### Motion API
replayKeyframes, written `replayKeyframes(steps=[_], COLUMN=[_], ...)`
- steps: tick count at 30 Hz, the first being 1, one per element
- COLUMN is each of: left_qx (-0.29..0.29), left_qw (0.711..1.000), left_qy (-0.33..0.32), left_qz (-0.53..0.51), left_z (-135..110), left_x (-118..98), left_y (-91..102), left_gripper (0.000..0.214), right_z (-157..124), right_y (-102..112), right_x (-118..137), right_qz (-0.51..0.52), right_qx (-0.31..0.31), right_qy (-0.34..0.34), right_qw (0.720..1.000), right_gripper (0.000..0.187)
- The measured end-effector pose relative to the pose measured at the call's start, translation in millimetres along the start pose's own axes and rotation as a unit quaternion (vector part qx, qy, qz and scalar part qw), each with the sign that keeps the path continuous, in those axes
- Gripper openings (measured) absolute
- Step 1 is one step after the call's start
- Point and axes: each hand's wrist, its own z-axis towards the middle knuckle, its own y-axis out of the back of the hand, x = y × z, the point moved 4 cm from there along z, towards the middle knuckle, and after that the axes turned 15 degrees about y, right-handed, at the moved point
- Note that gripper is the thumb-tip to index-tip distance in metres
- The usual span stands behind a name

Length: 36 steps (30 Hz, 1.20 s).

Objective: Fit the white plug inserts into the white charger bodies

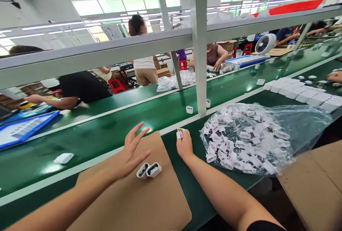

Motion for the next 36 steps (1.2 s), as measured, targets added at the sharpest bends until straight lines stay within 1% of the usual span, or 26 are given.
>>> replayKeyframes(steps=[1,2,3,5,7,9,10,11,13,15,17,19,22,24,26,28,30,32,34,36], left_qx=[0.008,0.021,0.044,0.095,0.136,0.165,0.177,0.188,0.212,0.234,0.244,0.241,0.233,0.242,0.261,0.291,0.324,0.331,0.305,0.273], left_qw=[1.0,0.999,0.998,0.993,0.985,0.978,0.975,0.973,0.967,0.961,0.957,0.956,0.947,0.931,0.917,0.907,0.899,0.902,0.916,0.928], left_qy=[-0.02,-0.036,-0.045,-0.068,-0.088,-0.092,-0.09,-0.088,-0.088,-0.098,-0.116,-0.14,-0.202,-0.245,-0.267,-0.269,-0.257,-0.234,-0.207,-0.184], left_qz=[0.004,0.003,0.005,0.031,0.063,0.089,0.098,0.104,0.109,0.107,0.1,0.087,0.095,0.12,0.137,0.143,0.143,0.148,0.159,0.173], left_z=[26.4,55.0,84.9,143.0,193.7,233.9,249.9,263.2,282.8,295.2,303.1,308.8,314.7,317.7,321.1,323.8,323.8,320.4,312.4,297.3], left_x=[-9.4,-17.0,-22.3,-28.9,-31.5,-31.7,-31.3,-30.8,-29.7,-28.8,-29.6,-33.8,-49.1,-62.8,-75.9,-85.9,-91.3,-91.4,-86.4,-76.6], left_y=[-1.2,-6.8,-17.0,-47.9,-85.7,-122.7,-138.9,-153.1,-174.7,-187.5,-192.7,-193.3,-194.8,-200.4,-208.3,-216.3,-221.4,-220.3,-210.1,-190.2], left_gripper=[0.067,0.069,0.072,0.084,0.097,0.106,0.105,0.098,0.074,0.053,0.046,0.044,0.039,0.037,0.035,0.036,0.038,0.041,0.044,0.046], right_z=[0.0,-0.1,-0.3,-1.1,-2.4,-3.9,-4.6,-5.1,-5.9,-6.3,-6.3,-6.2,-5.8,-5.5,-5.2,-5.0,-5.0,-5.0,-4.5,-2.6], right_y=[0.3,0.9,1.7,3.4,4.2,3.8,3.3,2.9,2.4,2.2,2.2,2.5,2.9,3.3,3.8,4.2,3.9,3.1,2.7,3.4], right_x=[0.2,0.4,0.6,1.5,3.0,4.6,5.3,5.9,7.4,9.3,11.9,14.7,17.8,19.4,20.8,21.0,19.5,16.5,13.1,10.1], right_qz=[0.004,0.006,0.007,0.005,-0.001,-0.008,-0.013,-0.018,-0.03,-0.043,-0.054,-0.062,-0.068,-0.068,-0.064,-0.056,-0.047,-0.037,-0.023,0.002], right_qx=[-0.005,-0.009,-0.014,-0.021,-0.016,-0.002,0.005,0.012,0.025,0.041,0.061,0.081,0.106,0.117,0.122,0.12,0.115,0.105,0.086,0.055], right_qy=[-0.004,-0.008,-0.012,-0.017,-0.017,-0.018,-0.019,-0.02,-0.022,-0.024,-0.026,-0.031,-0.046,-0.051,-0.047,-0.041,-0.039,-0.036,-0.03,-0.021], right_qw=[1.0,1.0,1.0,1.0,1.0,1.0,1.0,1.0,0.999,0.998,0.996,0.994,0.991,0.99,0.989,0.99,0.991,0.993,0.996,0.998], right_gripper=[0.021,0.021,0.02,0.017,0.014,0.012,0.012,0.012,0.013,0.014,0.014,0.013,0.014,0.014,0.014,0.015,0.017,0.017,0.016,0.016])
